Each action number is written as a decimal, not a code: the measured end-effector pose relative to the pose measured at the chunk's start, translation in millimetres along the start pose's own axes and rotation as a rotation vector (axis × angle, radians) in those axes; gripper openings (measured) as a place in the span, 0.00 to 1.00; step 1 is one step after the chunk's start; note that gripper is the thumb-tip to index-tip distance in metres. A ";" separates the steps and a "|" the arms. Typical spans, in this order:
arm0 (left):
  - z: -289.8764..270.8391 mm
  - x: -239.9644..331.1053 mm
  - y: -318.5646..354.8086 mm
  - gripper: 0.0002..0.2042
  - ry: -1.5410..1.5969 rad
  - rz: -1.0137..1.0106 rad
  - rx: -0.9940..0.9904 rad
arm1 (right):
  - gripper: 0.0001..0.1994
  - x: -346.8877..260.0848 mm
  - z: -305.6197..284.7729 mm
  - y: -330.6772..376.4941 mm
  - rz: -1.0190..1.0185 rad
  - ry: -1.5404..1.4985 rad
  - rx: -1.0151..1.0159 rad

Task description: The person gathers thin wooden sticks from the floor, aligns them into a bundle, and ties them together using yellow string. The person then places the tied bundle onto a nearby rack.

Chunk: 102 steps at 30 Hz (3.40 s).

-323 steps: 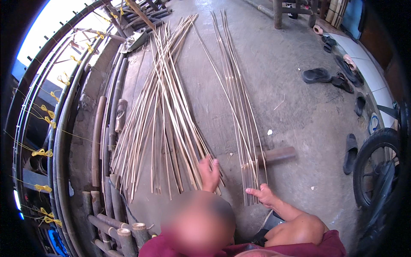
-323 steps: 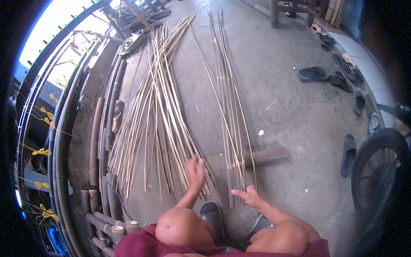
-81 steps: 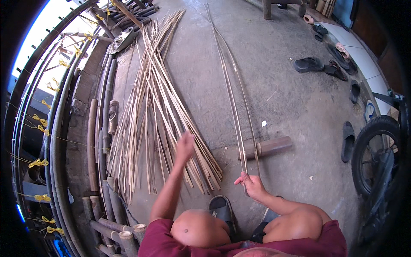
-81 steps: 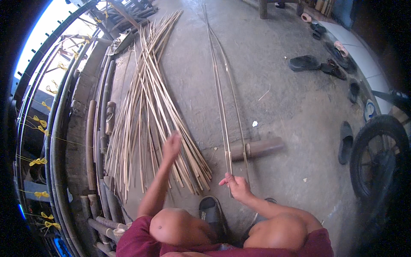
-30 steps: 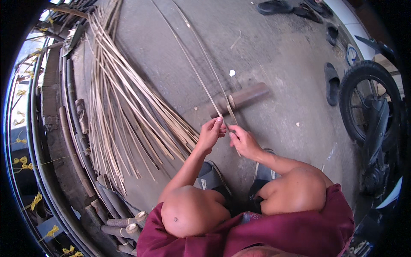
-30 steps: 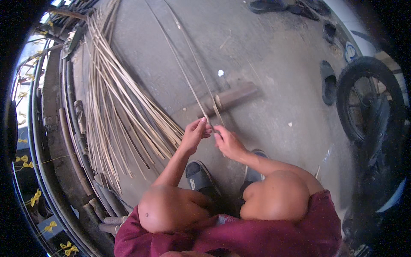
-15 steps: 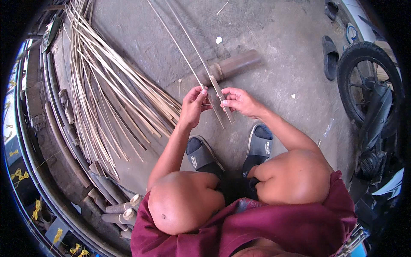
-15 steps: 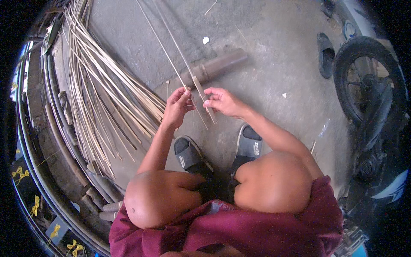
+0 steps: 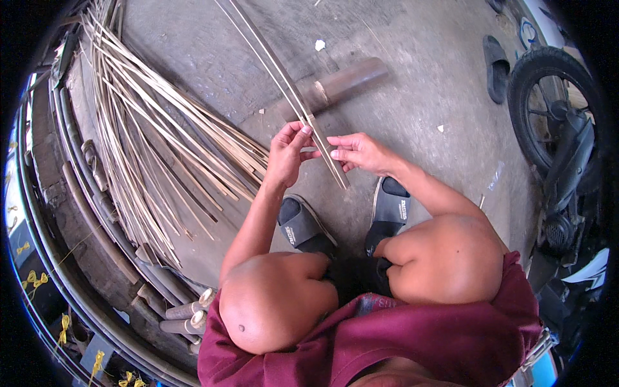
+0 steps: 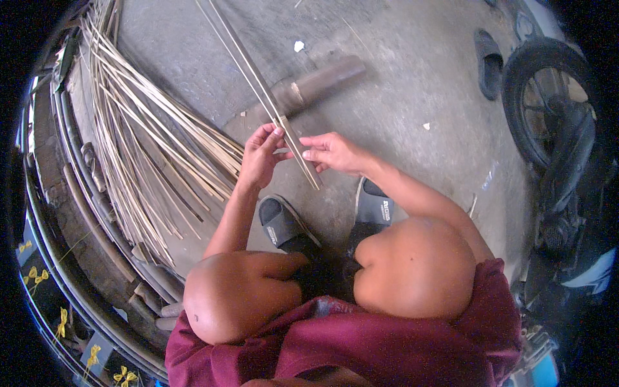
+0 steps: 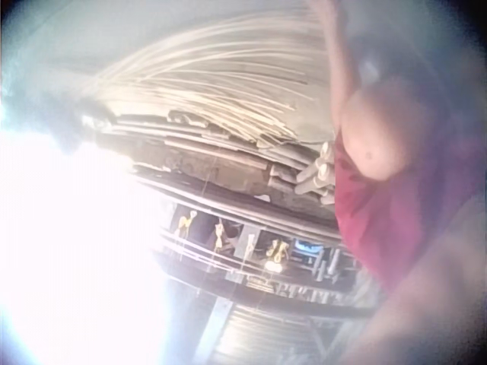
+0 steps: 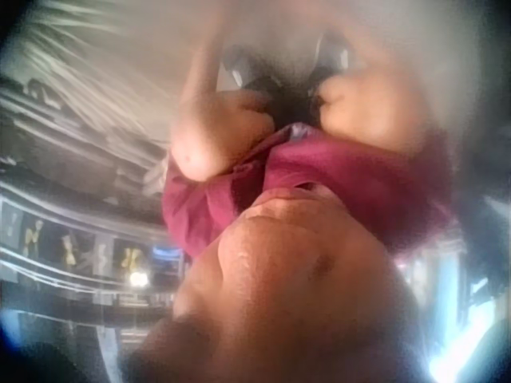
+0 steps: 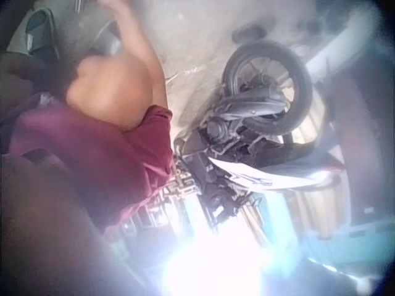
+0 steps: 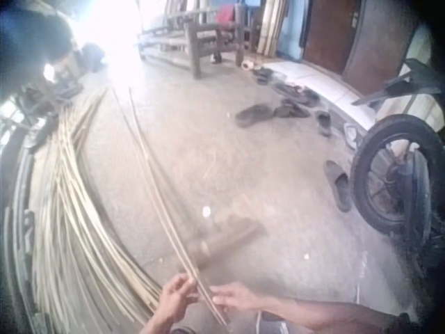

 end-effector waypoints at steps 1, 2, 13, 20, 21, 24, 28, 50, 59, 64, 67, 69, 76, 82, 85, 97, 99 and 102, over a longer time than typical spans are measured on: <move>-4.7 -3.2 7.3 0.08 0.004 0.027 0.077 | 0.25 1.6 2.6 -4.9 -0.003 0.035 0.017; -11.2 -0.7 9.8 0.09 0.019 0.074 0.143 | 0.25 3.4 0.9 -9.4 -0.010 0.092 0.040; -121.0 99.9 113.8 0.14 -0.558 0.762 1.019 | 0.12 -6.2 -2.5 -1.3 -0.301 0.432 0.487; -264.0 163.0 202.9 0.15 -0.969 0.546 1.246 | 0.12 -2.8 -4.6 -10.2 -0.338 0.327 0.463; -290.6 164.9 218.2 0.15 -1.117 0.509 1.301 | 0.13 -4.0 -4.8 -11.7 -0.353 0.280 0.452; -384.5 155.1 279.5 0.15 -1.167 0.295 1.406 | 0.15 -1.9 -7.1 -15.0 -0.405 0.295 0.511; -418.7 155.1 303.2 0.14 -1.350 0.059 1.505 | 0.16 -10.9 -8.1 -6.2 -0.279 0.412 0.484; -57.6 85.0 -21.7 0.12 0.213 0.024 0.187 | 0.36 -97.1 -89.6 -12.6 0.008 1.707 0.425; -67.6 91.3 7.8 0.14 0.113 -0.028 0.381 | 0.36 -34.7 -172.3 187.6 0.352 1.160 1.227; -44.6 156.4 72.5 0.15 -0.068 -0.009 0.502 | 0.34 -35.0 -189.0 286.1 0.920 0.974 1.239; -18.8 209.5 131.5 0.17 -0.171 0.041 0.612 | 0.30 -6.3 -193.3 323.4 1.191 1.032 1.248; -6.5 236.8 187.6 0.19 -0.232 0.083 0.701 | 0.28 -25.8 -163.5 305.6 1.130 1.080 1.008; 75.2 326.0 408.4 0.20 -0.551 0.074 1.018 | 0.23 -118.2 51.0 302.4 0.520 0.904 0.645; 139.8 465.6 582.1 0.16 -0.602 0.152 1.203 | 0.17 -201.4 157.1 368.5 0.589 0.425 0.485; 165.0 553.4 661.7 0.18 -0.718 0.208 1.297 | 0.15 -264.5 181.0 398.4 0.660 0.346 0.465; 65.6 778.4 843.6 0.12 -1.055 0.228 1.645 | 0.17 -405.6 256.2 314.4 0.357 0.280 0.712; 2.4 779.6 872.4 0.13 -1.186 0.195 1.664 | 0.17 -418.6 302.3 280.3 0.323 0.258 0.701; -52.0 787.9 889.9 0.14 -1.215 0.195 1.646 | 0.17 -430.1 360.6 234.7 0.326 0.311 0.616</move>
Point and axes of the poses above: each hand's wrist, its own y-axis away from the middle knuckle, its own z-axis out of the palm, x = y × z, the point moved 3 cm from there along -y, towards the middle knuckle, and after that the axes turned 11 degrees about -x, right-handed, at the moved point
